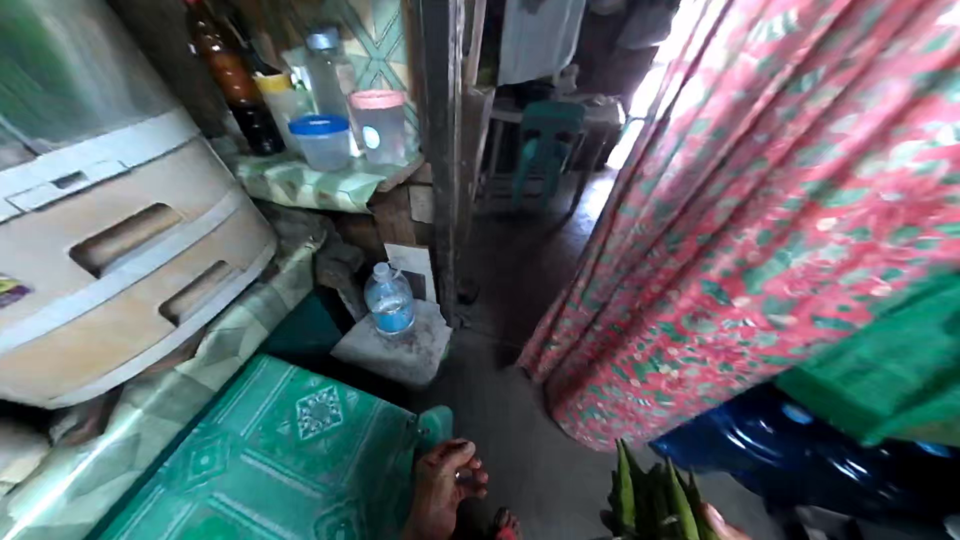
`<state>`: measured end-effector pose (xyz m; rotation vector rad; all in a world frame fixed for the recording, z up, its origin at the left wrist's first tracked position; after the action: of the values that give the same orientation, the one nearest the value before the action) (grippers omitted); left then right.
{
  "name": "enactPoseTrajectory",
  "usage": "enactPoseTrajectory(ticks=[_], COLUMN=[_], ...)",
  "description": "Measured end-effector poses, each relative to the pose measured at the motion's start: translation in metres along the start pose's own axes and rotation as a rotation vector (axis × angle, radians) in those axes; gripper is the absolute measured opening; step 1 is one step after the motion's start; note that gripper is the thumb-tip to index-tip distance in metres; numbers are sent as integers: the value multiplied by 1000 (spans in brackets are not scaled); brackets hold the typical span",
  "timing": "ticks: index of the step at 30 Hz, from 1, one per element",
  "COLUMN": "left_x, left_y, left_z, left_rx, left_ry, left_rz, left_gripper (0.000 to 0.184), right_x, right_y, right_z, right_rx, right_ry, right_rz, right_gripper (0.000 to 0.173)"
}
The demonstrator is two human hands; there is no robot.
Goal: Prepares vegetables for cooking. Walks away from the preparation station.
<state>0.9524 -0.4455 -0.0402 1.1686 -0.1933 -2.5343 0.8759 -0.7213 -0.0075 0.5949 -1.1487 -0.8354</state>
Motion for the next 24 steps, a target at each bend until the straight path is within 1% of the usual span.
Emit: enactPoseTrajectory(ticks=[1,2,3,5,6,9,11,12,14,17,19,22,24], left_x=[-2,-5,-6,-9,-10,-15,-24,-29,-39,-56,-67,-86,-95], left_y=[6,11,14,17,18,22,22,21,14,4,4,9,11], left_z=[-9,-18,-26,-42,-50,-77,-97,-107,-130,-168,-189,-218,-240], left_rx=[-24,-37,-59,-117,-146,-182,-208,-217,-237,-299,-333,-364,-379], left_ry=[-10,-12,-17,-46,-66,-116,-140,-137,-119,-126,-181,-212,-215], left_rz=[17,38,65,125,155,221,251,252,237,220,195,106,51], left_gripper=[15,17,18,19,21,27,26,25,26,23,19,21,19], right_x=[7,14,20,23,23,19,9,4,-6,-12,-9,0,8], right_y=[-14,-18,-13,8,17,45,60,65,71,83,92,93,97], right_z=[-15,-31,-46,-74,-90,-135,-166,-182,-211,-245,-262,-283,-289], right_rx=[108,143,122,20,12,-25,12,39,67,11,-29,-63,-144], right_ry=[34,67,92,131,151,180,201,218,284,358,351,344,321], right_rz=[-41,-47,-27,57,83,107,117,135,145,200,263,224,201], right_gripper=[40,41,42,42,41,30,27,28,36,34,26,29,27])
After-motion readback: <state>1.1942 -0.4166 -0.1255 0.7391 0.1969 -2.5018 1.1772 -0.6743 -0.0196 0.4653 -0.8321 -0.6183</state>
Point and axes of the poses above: each hand's wrist, its own z-axis away from the middle knuckle, its own y-axis out of the palm, x = y × z, the point moved 2 cm from there along -z, towards the middle knuckle, and after that the axes turned 7 degrees about -z, right-handed, at the moved point
